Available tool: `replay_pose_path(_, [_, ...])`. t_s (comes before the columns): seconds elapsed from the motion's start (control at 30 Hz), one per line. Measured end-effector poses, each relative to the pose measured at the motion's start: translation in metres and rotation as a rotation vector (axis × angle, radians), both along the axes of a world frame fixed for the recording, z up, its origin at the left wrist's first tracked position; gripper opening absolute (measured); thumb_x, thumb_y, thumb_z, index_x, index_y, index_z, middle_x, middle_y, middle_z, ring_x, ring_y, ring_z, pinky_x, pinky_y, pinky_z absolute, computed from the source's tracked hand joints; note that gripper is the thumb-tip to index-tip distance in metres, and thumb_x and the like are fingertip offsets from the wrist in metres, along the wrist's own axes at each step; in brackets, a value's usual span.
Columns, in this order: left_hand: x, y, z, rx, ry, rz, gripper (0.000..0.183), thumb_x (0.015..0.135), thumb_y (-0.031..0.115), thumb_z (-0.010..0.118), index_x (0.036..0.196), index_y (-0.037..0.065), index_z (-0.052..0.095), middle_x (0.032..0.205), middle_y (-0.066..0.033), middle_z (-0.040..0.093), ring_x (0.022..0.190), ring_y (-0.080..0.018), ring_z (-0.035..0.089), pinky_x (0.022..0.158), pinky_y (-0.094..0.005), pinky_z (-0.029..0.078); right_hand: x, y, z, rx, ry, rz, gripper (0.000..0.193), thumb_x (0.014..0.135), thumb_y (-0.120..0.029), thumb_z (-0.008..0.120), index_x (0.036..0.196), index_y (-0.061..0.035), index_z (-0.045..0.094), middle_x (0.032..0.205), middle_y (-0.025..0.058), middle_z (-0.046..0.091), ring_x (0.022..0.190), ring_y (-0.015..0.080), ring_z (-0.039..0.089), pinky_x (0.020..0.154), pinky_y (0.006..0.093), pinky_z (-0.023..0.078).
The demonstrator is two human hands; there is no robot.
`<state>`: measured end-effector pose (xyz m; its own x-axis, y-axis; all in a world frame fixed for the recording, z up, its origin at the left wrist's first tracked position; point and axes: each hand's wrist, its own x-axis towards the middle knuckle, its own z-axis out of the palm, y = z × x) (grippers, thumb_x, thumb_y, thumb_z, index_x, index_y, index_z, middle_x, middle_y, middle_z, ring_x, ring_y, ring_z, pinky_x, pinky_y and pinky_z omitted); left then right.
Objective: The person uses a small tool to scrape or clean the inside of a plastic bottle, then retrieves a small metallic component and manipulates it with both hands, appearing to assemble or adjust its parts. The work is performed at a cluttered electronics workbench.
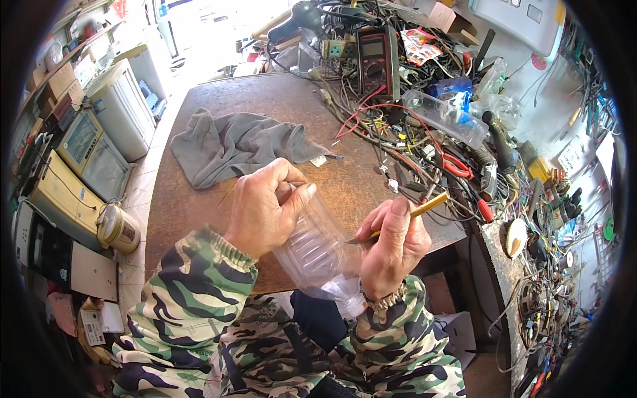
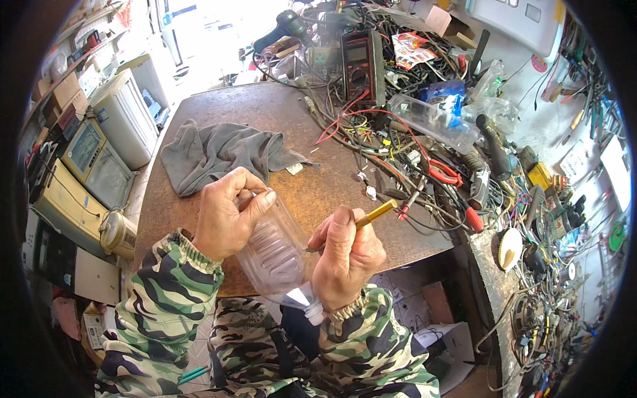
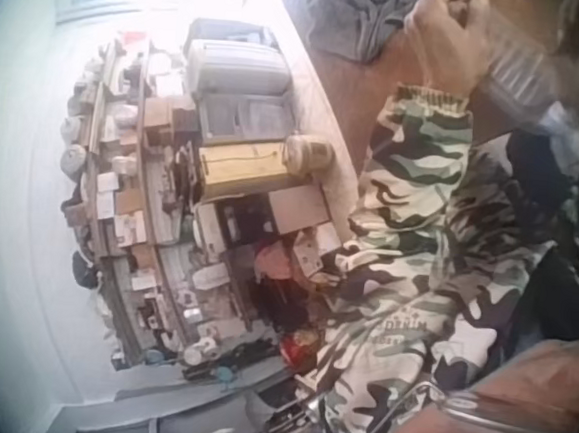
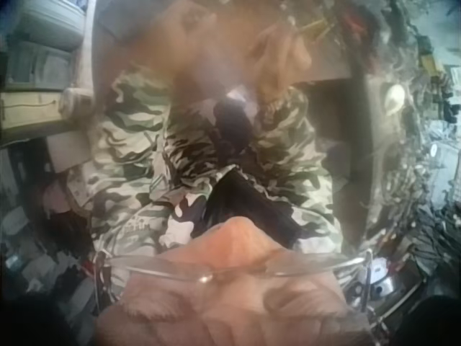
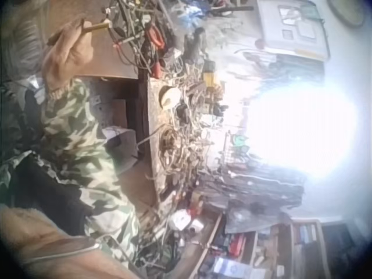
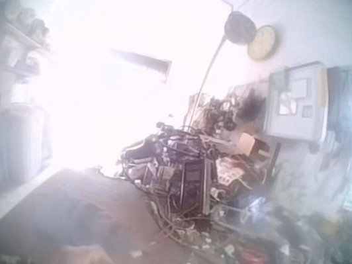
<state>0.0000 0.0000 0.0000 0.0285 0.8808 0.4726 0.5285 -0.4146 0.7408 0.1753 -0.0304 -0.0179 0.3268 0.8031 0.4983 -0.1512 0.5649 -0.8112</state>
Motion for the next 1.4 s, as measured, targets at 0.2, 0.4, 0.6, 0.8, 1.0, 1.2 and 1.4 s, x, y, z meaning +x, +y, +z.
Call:
replay_pose_path(0.2, [0.004, 0.000, 0.000, 0.020, -0.052, 0.029, 0.014, 0.086, 0.009, 0.074, 0.086, 0.000, 0.063, 0.067, 0.0006, 0.057, 0.062, -0.0042, 0.048, 0.057, -0.0242, 0.042, 0.012, -0.015, 0.022, -0.190, -0.021, 0.153, 0.031, 0.106, -0.026, 0.054, 0.087, -0.0034, 0.059, 0.071, 0.0040, 0.063, 0.052, 0.0042, 0.045, 0.049, 0.0200, 0.035])
replay_pose_path(0.4, [0.001, 0.002, 0.001, 0.018, -0.045, 0.041, 0.016, 0.086, 0.010, 0.074, 0.084, 0.001, 0.062, 0.065, 0.0000, 0.055, 0.060, -0.0046, 0.048, 0.055, -0.0246, 0.042, 0.013, -0.022, 0.024, -0.212, -0.080, 0.235, 0.030, 0.106, -0.027, 0.054, 0.090, -0.0025, 0.060, 0.079, 0.0043, 0.064, 0.058, 0.0040, 0.049, 0.052, 0.0189, 0.037])
replay_pose_path(0.6, [0.001, -0.001, 0.000, 0.088, -0.033, 0.079, 0.016, 0.086, 0.011, 0.074, 0.083, 0.001, 0.062, 0.065, -0.0024, 0.057, 0.057, -0.0059, 0.048, 0.054, -0.0252, 0.042, 0.005, -0.018, 0.018, -0.212, -0.043, 0.108, 0.039, 0.107, -0.030, 0.051, 0.081, -0.0023, 0.059, 0.070, 0.0030, 0.061, 0.052, 0.0036, 0.045, 0.047, 0.0199, 0.034])
replay_pose_path(0.8, [0.005, 0.003, -0.006, 0.098, -0.049, 0.069, 0.016, 0.086, 0.011, 0.074, 0.082, 0.001, 0.062, 0.062, -0.0014, 0.054, 0.056, -0.0060, 0.046, 0.052, -0.0260, 0.039, 0.006, -0.021, 0.014, -0.237, 0.009, 0.073, 0.038, 0.107, -0.029, 0.052, 0.080, -0.0029, 0.057, 0.070, 0.0041, 0.060, 0.052, 0.0028, 0.043, 0.047, 0.0197, 0.031])
replay_pose_path(1.0, [0.004, 0.002, -0.007, 0.105, -0.051, 0.096, 0.015, 0.086, 0.010, 0.074, 0.081, 0.002, 0.062, 0.058, 0.0009, 0.048, 0.054, -0.0054, 0.041, 0.049, -0.0265, 0.036, 0.003, -0.020, 0.012, -0.203, -0.001, 0.064, 0.039, 0.107, -0.028, 0.052, 0.078, -0.0019, 0.056, 0.069, 0.0051, 0.061, 0.049, 0.0034, 0.043, 0.044, 0.0195, 0.031])
replay_pose_path(1.2, [0.005, 0.001, -0.004, 0.112, -0.046, 0.107, 0.015, 0.086, 0.010, 0.074, 0.081, 0.002, 0.062, 0.057, 0.0009, 0.048, 0.053, -0.0052, 0.041, 0.049, -0.0265, 0.035, 0.005, -0.026, 0.014, -0.183, -0.088, 0.003, 0.040, 0.106, -0.028, 0.053, 0.080, 0.0026, 0.059, 0.069, 0.0078, 0.063, 0.045, 0.0059, 0.050, 0.042, 0.0201, 0.035])
replay_pose_path(1.4, [0.003, 0.002, -0.007, 0.140, -0.046, 0.107, 0.015, 0.086, 0.011, 0.074, 0.081, 0.002, 0.062, 0.057, 0.0002, 0.049, 0.052, -0.0056, 0.041, 0.048, -0.0269, 0.035, 0.002, -0.028, 0.015, -0.176, -0.069, -0.017, 0.034, 0.104, -0.021, 0.058, 0.081, 0.0037, 0.062, 0.070, 0.0085, 0.065, 0.045, 0.0060, 0.051, 0.042, 0.0205, 0.037])
